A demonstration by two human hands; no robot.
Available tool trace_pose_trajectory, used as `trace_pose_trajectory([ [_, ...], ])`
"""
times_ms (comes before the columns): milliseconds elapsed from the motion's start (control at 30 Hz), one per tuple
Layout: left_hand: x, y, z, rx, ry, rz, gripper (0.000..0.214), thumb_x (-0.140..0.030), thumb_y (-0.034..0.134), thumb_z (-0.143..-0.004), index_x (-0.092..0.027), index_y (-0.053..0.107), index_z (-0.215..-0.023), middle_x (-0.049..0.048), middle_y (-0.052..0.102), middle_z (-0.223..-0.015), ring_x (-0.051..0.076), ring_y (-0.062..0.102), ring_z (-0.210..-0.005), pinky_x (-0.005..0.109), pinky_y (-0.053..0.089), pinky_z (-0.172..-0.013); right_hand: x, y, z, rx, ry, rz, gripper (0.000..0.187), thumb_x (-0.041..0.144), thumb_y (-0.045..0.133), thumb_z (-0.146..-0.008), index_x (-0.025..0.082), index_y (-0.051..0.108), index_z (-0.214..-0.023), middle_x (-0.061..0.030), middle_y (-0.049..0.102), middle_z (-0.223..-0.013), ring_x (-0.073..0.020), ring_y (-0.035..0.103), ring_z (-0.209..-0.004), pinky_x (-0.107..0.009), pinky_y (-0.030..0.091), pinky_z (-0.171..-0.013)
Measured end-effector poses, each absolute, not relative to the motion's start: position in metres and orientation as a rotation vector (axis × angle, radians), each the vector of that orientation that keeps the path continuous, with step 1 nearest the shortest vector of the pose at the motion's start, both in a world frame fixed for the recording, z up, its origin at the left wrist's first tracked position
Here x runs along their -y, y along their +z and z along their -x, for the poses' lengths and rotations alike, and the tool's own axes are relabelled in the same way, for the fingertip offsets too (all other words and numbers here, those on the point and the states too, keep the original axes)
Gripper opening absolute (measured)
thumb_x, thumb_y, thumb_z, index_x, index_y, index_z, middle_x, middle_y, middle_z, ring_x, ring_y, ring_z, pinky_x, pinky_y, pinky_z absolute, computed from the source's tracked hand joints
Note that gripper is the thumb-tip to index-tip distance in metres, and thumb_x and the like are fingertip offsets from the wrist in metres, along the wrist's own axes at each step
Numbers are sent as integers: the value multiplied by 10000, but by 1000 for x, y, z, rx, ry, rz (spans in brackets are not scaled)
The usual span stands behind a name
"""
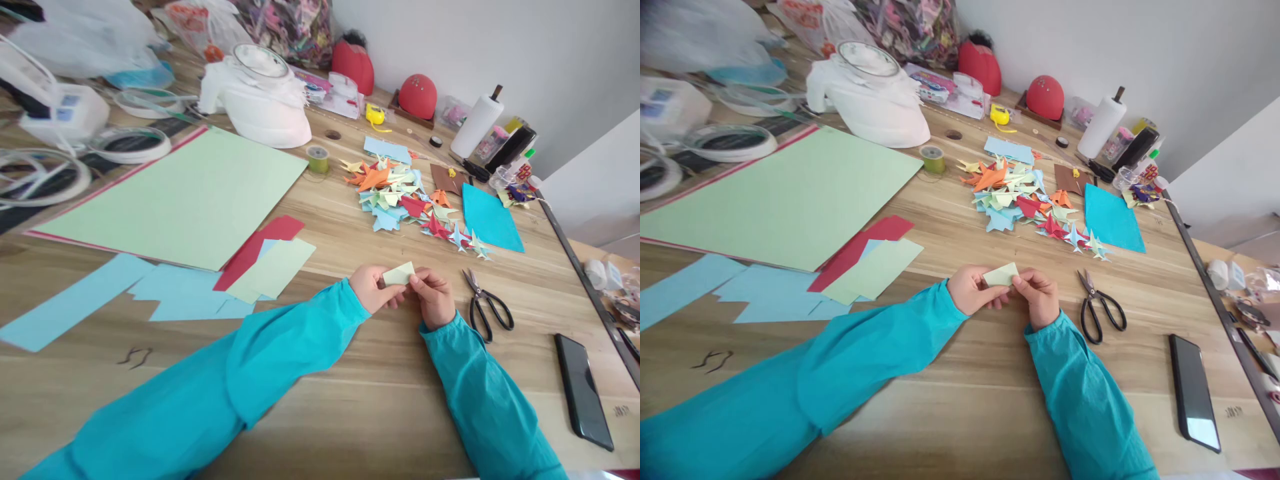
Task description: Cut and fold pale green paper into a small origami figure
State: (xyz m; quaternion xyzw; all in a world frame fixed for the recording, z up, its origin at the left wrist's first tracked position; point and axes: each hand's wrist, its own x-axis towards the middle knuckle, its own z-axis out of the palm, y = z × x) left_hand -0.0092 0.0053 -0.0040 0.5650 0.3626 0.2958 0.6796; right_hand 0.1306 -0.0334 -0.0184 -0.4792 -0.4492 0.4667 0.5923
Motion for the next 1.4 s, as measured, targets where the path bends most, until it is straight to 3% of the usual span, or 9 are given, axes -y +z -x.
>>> trace_pose_trajectory([
  [467,-5,-4,11,-802,636,-1287,48,-133,593,-658,-87,582,-663,8,598,-499,81,531,-373,176,433,-376,36,-6,-122,1178,1123,1137,161,291,659,-690,151,594,-643,4,590,-623,-98,531,-525,-240,416,-503],
  [1000,-5,1,13,-727,638,-1209,102,-165,636,-617,-89,568,-618,4,587,-468,84,517,-351,184,418,-363,36,-11,-123,1097,1126,1216,310,349,618,-724,152,496,-517,37,516,-469,-71,425,-448,-218,315,-471],
  [1133,-11,1,14,-680,657,-1107,199,-244,673,-600,-83,579,-671,9,599,-474,95,527,-355,199,428,-371,35,-16,-127,996,1124,1240,282,355,596,-744,146,570,-555,11,570,-509,-85,476,-474,-225,340,-488],
  [1400,-21,-4,15,-666,756,-964,350,-397,718,-533,-112,531,-615,-8,597,-463,84,510,-329,187,398,-339,35,-14,-129,994,1154,1208,167,274,701,-632,147,633,-548,8,617,-522,-88,483,-471,-227,365,-496],
])
